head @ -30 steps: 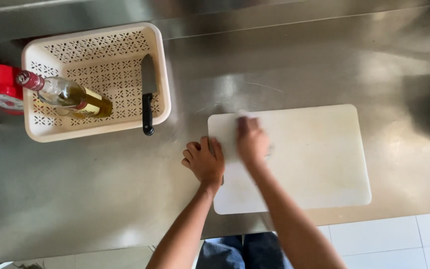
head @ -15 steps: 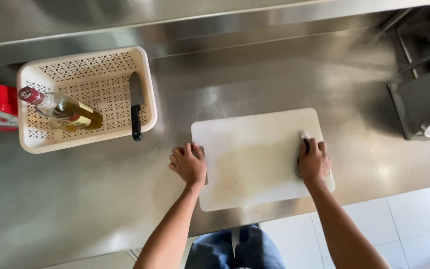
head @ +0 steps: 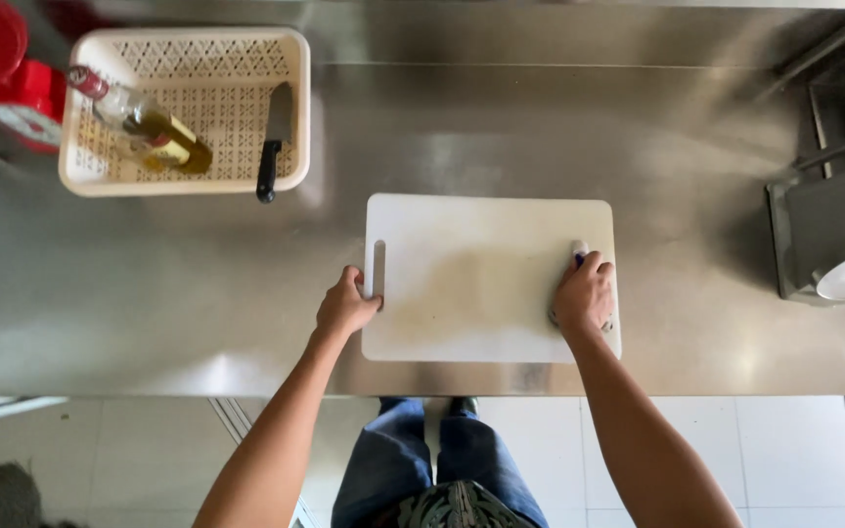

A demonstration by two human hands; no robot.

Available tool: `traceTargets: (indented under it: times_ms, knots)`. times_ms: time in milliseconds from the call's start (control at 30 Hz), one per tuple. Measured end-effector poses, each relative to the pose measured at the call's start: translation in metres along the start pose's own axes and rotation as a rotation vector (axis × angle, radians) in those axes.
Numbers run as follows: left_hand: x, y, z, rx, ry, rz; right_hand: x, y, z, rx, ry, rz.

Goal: Cleaning and organizing cutting boards and a metal counter in a kitchen.

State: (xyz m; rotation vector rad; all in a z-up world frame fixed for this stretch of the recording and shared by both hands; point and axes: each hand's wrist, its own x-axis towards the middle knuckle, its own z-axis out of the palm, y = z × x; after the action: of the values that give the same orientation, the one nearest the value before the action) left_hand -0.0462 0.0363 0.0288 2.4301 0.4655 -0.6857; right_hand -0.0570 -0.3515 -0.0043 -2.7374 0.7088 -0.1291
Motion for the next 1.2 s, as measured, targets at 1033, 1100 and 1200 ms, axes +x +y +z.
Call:
traceTargets:
  times_ms: [1033,1100,1200]
  knots:
    - [-0.049,-0.020,0.038,-0.426,0.270,-0.095,-0.036,0.085,-0.032,0.050,-0.031,-0.313]
    - [-0.020,-0.061,0.070,-0.412,0.486,0.265,-0.037,0.083,-0.029,0.105,-0.056,-0.178]
    - [-0.019,-0.078,0.078,-0.419,0.433,0.306,-0.035,0.075,-0.017,0.130,-0.047,-0.054]
